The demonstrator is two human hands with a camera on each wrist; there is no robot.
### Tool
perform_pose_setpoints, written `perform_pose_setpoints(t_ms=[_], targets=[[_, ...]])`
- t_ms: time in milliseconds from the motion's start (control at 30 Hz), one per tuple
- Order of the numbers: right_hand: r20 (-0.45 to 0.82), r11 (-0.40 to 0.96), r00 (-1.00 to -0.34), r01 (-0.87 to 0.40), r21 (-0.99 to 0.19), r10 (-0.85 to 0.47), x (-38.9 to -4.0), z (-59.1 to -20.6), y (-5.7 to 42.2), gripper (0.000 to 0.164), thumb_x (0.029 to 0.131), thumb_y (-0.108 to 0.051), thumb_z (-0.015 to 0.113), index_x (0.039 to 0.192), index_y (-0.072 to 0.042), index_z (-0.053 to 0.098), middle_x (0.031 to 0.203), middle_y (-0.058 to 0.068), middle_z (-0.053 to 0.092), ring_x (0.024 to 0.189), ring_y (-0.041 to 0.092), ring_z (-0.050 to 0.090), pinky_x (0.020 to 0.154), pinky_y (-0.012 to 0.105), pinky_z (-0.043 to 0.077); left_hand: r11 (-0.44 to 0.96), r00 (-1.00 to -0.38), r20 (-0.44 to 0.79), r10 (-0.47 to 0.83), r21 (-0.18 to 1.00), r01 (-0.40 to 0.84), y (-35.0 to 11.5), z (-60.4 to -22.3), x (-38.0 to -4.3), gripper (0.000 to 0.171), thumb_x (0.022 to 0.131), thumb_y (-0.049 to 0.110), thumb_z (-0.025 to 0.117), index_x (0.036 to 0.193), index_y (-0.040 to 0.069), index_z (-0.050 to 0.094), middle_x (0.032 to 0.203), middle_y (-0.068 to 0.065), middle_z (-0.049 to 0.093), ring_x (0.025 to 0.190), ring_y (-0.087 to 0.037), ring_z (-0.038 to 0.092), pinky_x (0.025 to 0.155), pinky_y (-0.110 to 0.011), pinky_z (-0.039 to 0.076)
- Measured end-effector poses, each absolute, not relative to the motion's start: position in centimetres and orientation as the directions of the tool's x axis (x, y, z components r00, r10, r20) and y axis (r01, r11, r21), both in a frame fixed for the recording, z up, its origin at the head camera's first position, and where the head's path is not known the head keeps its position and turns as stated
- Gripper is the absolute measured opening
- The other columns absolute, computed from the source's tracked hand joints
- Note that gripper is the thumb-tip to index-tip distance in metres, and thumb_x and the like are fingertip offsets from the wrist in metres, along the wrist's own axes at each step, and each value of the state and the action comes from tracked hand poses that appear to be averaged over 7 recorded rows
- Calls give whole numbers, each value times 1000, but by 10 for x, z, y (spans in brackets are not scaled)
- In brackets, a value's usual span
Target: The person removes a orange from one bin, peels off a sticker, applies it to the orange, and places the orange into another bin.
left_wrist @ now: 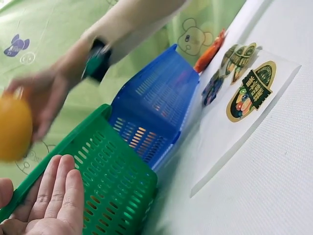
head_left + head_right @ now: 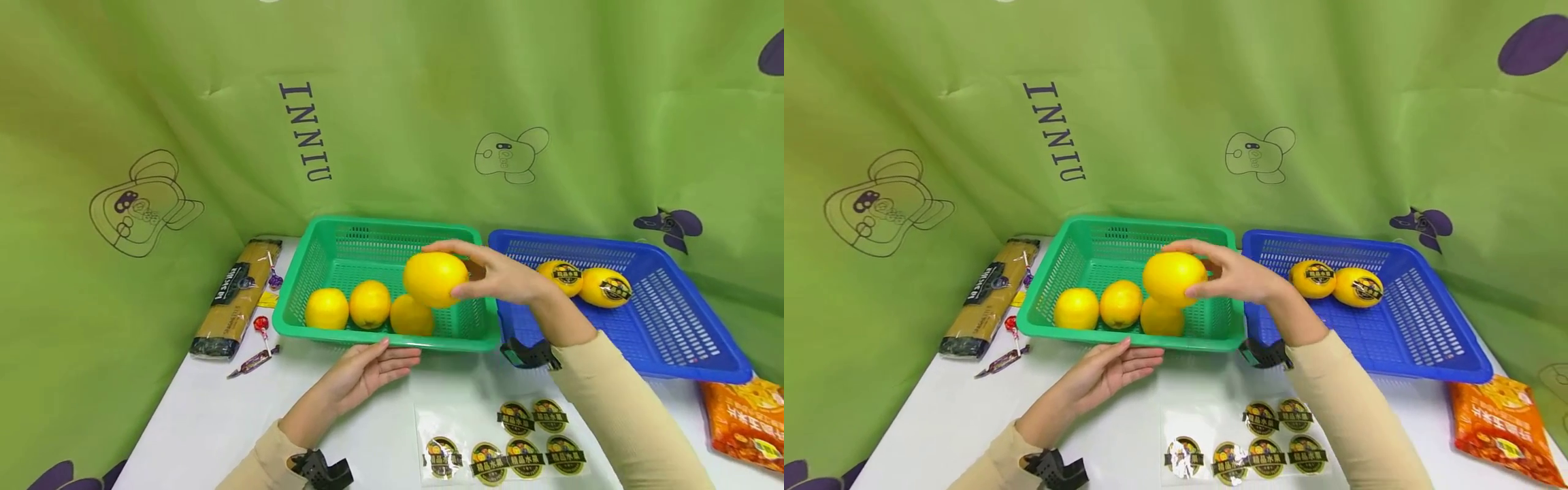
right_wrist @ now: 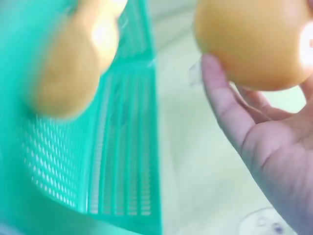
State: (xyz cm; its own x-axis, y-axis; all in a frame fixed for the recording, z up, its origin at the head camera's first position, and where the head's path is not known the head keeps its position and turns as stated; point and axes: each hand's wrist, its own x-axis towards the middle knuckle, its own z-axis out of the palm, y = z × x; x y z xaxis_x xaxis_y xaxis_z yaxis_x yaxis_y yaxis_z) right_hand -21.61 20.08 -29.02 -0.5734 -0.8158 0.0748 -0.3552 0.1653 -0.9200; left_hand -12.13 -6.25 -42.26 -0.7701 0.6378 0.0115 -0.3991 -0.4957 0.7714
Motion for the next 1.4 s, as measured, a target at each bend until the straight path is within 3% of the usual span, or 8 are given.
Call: perform_pose_setpoints(t_ms=[267, 367, 467, 633, 833, 900, 1100, 1400], targets=[[352, -151, -448, -425, -892, -822, -130, -333, 232, 77, 80, -8, 71, 141, 6, 27, 143, 20, 38, 125, 28, 48, 101, 40, 47, -497, -783, -1, 621, 772, -395, -64, -419, -125, 58, 101, 26, 45, 133, -21, 33, 126, -20, 60, 117, -24, 59, 106, -39, 39], [371, -203, -439, -382, -902, -818, -110, -366, 240, 75, 82, -7, 70, 141, 10, 26, 144, 22, 34, 128, 28, 44, 102, 39, 46, -505, -780, -5, 626, 760, -409, -62, -420, -126, 54, 101, 25, 45, 130, -19, 39, 125, -19, 61, 117, -25, 59, 106, -39, 40], [292, -182, -484, -262, -948, -825, -102, -398, 241, 71, 83, 0, 66, 142, 8, 28, 144, 20, 34, 127, 27, 46, 102, 38, 47, -512, -777, 1, 630, 753, -413, -62, -420, -126, 50, 101, 24, 45, 129, -17, 42, 125, -19, 61, 117, -26, 59, 104, -36, 43], [107, -129, -663, -15, -991, -741, -106, -434, 236, 71, 82, 4, 65, 143, 9, 27, 141, 14, 39, 120, 22, 52, 98, 35, 50, -516, -775, 8, 632, 751, -413, -63, -422, -125, 53, 102, 24, 44, 131, -19, 38, 126, -20, 60, 118, -26, 58, 104, -36, 43], [-1, -66, -821, 47, -997, -571, -112, -450, 234, 81, 83, 2, 66, 144, 12, 15, 146, 30, 27, 121, 9, 52, 99, 24, 47, -514, -770, 10, 639, 750, -417, -62, -424, -126, 53, 102, 24, 43, 132, -20, 37, 126, -20, 60, 118, -26, 58, 104, -37, 44], [-18, -31, -845, 41, -999, -535, -113, -450, 233, 84, 83, 1, 67, 146, 9, 13, 148, 31, 22, 123, 7, 50, 100, 21, 45, -518, -768, 19, 640, 749, -413, -62, -423, -127, 51, 103, 24, 41, 131, -18, 40, 125, -19, 61, 118, -26, 58, 104, -37, 43], [-97, 105, -891, 56, -993, -443, -111, -449, 236, 83, 85, -9, 68, 149, 1, 16, 151, 24, 26, 134, 31, 35, 101, 13, 39, -524, -764, 33, 644, 746, -410, -62, -422, -127, 45, 103, 23, 41, 128, -14, 47, 123, -17, 62, 118, -26, 59, 106, -40, 40], [-99, 136, -875, 38, -990, -474, -106, -447, 237, 79, 90, -10, 62, 149, 5, 12, 150, 29, 24, 135, 43, 31, 100, 13, 40, -514, -771, 23, 637, 758, -402, -62, -422, -127, 56, 102, 25, 42, 132, -23, 33, 124, -18, 61, 118, -26, 59, 104, -37, 43]])
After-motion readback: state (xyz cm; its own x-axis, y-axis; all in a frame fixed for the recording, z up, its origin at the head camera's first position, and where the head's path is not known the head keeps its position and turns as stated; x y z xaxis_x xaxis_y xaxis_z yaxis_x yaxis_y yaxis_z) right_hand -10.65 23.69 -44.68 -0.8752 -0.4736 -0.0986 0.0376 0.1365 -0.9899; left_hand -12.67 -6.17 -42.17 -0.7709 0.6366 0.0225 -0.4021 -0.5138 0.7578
